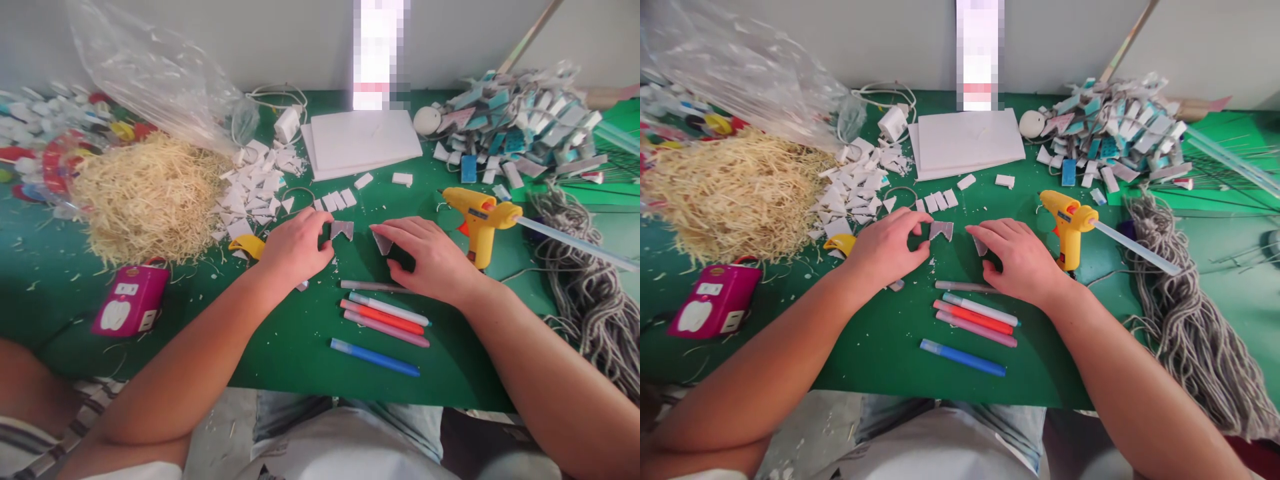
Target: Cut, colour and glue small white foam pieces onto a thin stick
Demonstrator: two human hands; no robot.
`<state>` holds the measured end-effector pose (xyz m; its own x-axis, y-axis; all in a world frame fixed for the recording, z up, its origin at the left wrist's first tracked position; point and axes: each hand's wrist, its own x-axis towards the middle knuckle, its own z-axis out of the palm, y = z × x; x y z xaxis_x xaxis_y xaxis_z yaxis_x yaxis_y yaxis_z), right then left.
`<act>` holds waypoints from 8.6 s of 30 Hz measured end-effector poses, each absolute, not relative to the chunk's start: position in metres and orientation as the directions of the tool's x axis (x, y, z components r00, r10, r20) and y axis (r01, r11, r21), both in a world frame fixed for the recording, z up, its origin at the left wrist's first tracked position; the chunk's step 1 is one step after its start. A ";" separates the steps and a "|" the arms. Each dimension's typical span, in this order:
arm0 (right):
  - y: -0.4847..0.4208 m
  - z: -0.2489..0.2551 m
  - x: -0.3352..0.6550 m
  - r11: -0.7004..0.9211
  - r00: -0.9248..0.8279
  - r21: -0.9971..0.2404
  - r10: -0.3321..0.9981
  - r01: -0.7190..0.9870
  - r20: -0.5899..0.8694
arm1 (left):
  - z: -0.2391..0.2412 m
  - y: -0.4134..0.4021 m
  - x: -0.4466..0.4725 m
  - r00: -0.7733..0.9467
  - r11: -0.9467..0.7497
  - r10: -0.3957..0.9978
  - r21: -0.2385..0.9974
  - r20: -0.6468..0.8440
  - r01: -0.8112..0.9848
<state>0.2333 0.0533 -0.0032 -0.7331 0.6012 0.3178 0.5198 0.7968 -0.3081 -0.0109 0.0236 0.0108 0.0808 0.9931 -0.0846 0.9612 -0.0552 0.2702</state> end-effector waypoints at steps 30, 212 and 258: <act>0.052 0.000 0.240 0.541 -0.457 -0.247 0.828 0.804 0.326 | 0.010 0.023 -0.012 0.082 -0.064 0.995 0.285 -0.052 0.956; 0.047 0.005 0.240 0.470 -0.424 -0.270 0.880 0.840 0.215 | 0.006 0.039 -0.001 0.313 -0.337 0.941 0.474 0.132 0.813; 0.046 -0.006 0.238 0.639 -0.549 -0.256 0.762 0.725 0.345 | 0.012 0.055 -0.031 0.375 -0.367 0.926 0.301 0.032 0.880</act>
